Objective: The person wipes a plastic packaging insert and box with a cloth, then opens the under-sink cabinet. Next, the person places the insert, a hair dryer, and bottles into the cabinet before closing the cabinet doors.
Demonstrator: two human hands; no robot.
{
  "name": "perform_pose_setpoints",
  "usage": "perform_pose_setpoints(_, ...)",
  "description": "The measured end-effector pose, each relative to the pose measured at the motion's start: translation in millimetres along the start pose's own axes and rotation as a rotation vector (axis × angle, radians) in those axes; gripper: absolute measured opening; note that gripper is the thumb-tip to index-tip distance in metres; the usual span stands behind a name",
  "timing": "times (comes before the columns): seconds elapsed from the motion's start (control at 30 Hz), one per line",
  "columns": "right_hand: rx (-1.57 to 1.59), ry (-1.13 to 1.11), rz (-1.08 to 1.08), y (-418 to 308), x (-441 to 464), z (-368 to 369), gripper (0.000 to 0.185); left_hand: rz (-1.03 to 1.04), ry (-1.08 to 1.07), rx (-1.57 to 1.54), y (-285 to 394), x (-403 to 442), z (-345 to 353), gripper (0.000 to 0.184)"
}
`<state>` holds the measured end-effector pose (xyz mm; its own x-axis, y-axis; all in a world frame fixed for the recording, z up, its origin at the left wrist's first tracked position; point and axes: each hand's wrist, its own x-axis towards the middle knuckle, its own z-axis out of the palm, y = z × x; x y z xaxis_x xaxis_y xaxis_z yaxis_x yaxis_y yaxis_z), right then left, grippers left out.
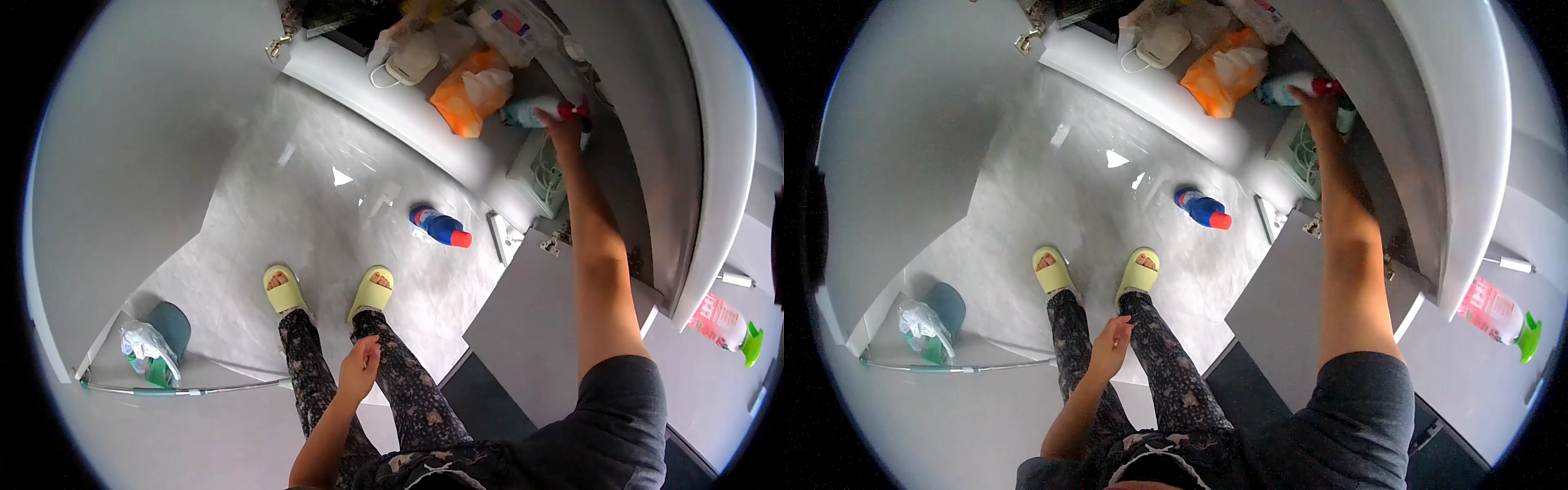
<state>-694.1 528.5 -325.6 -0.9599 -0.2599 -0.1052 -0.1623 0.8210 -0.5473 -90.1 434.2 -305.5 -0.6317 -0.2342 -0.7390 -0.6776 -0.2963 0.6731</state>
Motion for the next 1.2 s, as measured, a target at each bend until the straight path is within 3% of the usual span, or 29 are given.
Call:
perform_pose_setpoints(0.1,0.076,0.088,0.096,-23.2,20.7,-0.5,0.083,-0.031,0.015,0.008,-4.1,1.0,-3.0,0.026)
perform_pose_setpoints(0.17,0.118,0.105,0.033,2.4,58.5,4.6,0.089,-0.044,0.022,0.018,-11.6,2.8,-2.0,0.026)
perform_pose_setpoints(0.27,0.143,0.076,0.15,29.3,98.8,8.9,0.096,-0.082,0.024,-0.003,-21.0,9.1,2.8,0.025)
perform_pose_setpoints(0.4,0.05,0.065,0.125,-6.0,76.2,3.6,0.094,-0.062,0.002,-0.069,-19.0,16.7,9.7,0.025)
perform_pose_setpoints(0.47,0.076,-0.014,0.237,-0.1,83.8,0.1,0.089,-0.041,-0.012,-0.114,-15.8,14.7,10.8,0.025)
perform_pose_setpoints(0.67,0.212,-0.226,0.237,-15.8,58.1,-17.4,0.083,-0.045,-0.012,-0.036,-15.5,8.6,11.6,0.024)
perform_pose_setpoints(0.8,0.2,-0.18,0.217,-8.0,26.6,-25.6,0.084,-0.051,-0.002,-0.009,-7.9,7.5,3.3,0.024)
perform_pose_setpoints(0.9,0.148,-0.148,0.346,7.1,1.6,-31.7,0.086,-0.05,0.015,-0.023,-8.6,0.6,2.3,0.025)
perform_pose_setpoints(0.97,0.166,-0.26,0.195,-14.4,-44.5,-34.1,0.081,-0.071,0.002,-0.047,-12.1,-0.9,5.0,0.025)
perform_pose_setpoints(1.1,0.253,-0.308,0.089,-14.2,-94.5,-3.1,0.074,-0.041,-0.031,-0.055,-15.9,-7.0,6.9,0.025)
perform_pose_setpoints(1.17,0.408,-0.278,-0.163,-12.3,-98.5,15.0,0.071,-0.033,-0.036,-0.041,-9.5,-8.2,5.1,0.025)
perform_pose_setpoints(1.2,0.387,-0.317,-0.117,-30.3,-100.8,13.8,0.075,-0.035,-0.041,-0.021,-4.3,-9.2,2.1,0.025)
